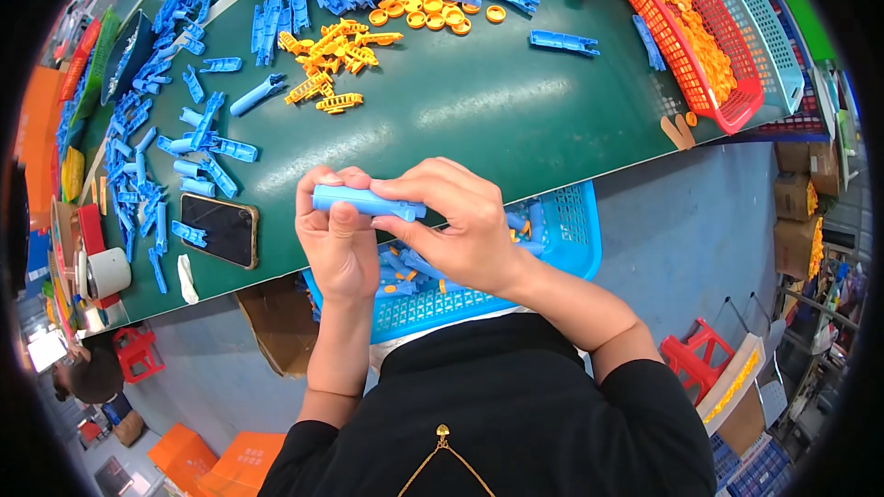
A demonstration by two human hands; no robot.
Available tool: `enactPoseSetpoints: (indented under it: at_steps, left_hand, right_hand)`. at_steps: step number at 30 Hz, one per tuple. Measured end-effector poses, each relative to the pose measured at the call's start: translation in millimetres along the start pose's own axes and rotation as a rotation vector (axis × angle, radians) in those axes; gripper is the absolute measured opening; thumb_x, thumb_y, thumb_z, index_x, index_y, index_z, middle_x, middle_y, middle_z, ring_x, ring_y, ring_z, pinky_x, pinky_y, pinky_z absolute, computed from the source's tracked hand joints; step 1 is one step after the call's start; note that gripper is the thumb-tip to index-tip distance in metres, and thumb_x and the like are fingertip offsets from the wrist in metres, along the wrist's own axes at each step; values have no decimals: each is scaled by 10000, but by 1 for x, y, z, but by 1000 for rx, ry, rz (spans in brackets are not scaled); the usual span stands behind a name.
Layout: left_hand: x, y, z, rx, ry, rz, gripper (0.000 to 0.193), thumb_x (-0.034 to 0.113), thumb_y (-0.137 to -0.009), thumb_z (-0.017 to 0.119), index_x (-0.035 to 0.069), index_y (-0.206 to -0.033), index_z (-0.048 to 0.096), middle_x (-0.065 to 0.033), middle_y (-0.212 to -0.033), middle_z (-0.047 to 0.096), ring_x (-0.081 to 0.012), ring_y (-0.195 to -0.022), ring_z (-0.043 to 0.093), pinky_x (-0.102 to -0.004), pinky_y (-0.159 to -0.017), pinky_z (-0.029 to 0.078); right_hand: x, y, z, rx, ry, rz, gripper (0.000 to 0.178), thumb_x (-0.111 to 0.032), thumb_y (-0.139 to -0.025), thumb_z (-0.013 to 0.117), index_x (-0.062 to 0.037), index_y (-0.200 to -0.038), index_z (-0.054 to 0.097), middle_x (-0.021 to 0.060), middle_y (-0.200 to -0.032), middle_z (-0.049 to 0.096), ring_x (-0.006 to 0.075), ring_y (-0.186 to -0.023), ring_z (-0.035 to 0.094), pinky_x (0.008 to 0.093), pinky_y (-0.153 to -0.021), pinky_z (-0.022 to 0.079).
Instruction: Assembling small yellow and blue plastic toy components at a factory workbench.
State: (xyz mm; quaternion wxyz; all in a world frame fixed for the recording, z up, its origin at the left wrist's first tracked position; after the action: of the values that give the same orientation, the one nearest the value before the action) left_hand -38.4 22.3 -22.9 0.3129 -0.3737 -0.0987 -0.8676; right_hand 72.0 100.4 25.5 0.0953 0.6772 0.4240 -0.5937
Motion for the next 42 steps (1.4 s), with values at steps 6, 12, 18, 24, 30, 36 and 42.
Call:
enactPoseSetpoints:
  at_steps: [6,12,18,24,30,36,42]
  left_hand:
    - [11,2,-5,67,-122,173,360,115,-844,724,81,-1112,486,-147,-1058,623,-241,-1059,589,-367,-949,457]
    - [16,1,2,-49,-322,225,341,-55,-805,703,57,-1025,467,-219,-1082,640,-280,-1091,615,-361,-937,498]
    - [17,1,3,-62,-364,223,327,-22,-806,718,48,-1012,473,-197,-1039,649,-262,-1018,644,-344,-888,528]
    - [10,1,-9,77,-262,148,401,133,-806,760,34,-1057,463,-144,-1004,611,-192,-863,650,-283,-720,566]
    - [-1,-2,-4,39,-94,-63,327,11,-829,705,0,-1094,514,-198,-1065,618,-145,-686,618,-249,-588,541]
    - [3,-3,0,-14,-102,22,246,-3,-826,703,14,-996,526,-176,-997,627,-137,-663,607,-239,-552,514]
    - [-4,0,3,-89,-196,-102,239,135,-892,662,15,-1027,505,-168,-1048,596,-149,-663,602,-259,-541,515]
  right_hand:
    - [36,0,9,52,-769,482,183,47,-812,689,1,-959,591,119,-1132,591,150,-1037,578,284,-869,490]
    - [55,6,7,-3,-863,625,165,30,-810,693,-17,-930,589,95,-1076,592,133,-991,577,290,-893,466]
    - [57,8,9,4,-839,550,256,18,-813,696,-30,-1020,554,84,-1063,575,132,-982,572,293,-887,468]
    - [1,-4,0,-99,44,-83,423,-20,-751,755,-31,-1141,592,117,-1029,596,191,-949,605,294,-729,526]
    - [19,-4,-1,-91,-217,239,391,-19,-756,747,-5,-1126,621,111,-961,618,169,-855,624,269,-709,538]
    - [5,-6,-6,-42,17,-69,365,-48,-709,781,-12,-1041,633,126,-951,636,217,-861,634,297,-728,527]
    - [2,-18,-16,-174,57,-146,335,-33,-701,762,-33,-1018,653,97,-959,658,266,-886,625,358,-785,503]
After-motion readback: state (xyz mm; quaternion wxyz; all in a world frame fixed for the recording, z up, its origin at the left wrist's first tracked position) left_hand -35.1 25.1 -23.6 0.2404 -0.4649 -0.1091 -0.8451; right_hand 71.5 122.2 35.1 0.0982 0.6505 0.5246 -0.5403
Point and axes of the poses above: each hand's wrist, its own y-axis away from the middle knuckle, its own z-axis out of the palm, x = y × z, the point moved 9 cm from there along -y, towards the middle knuckle
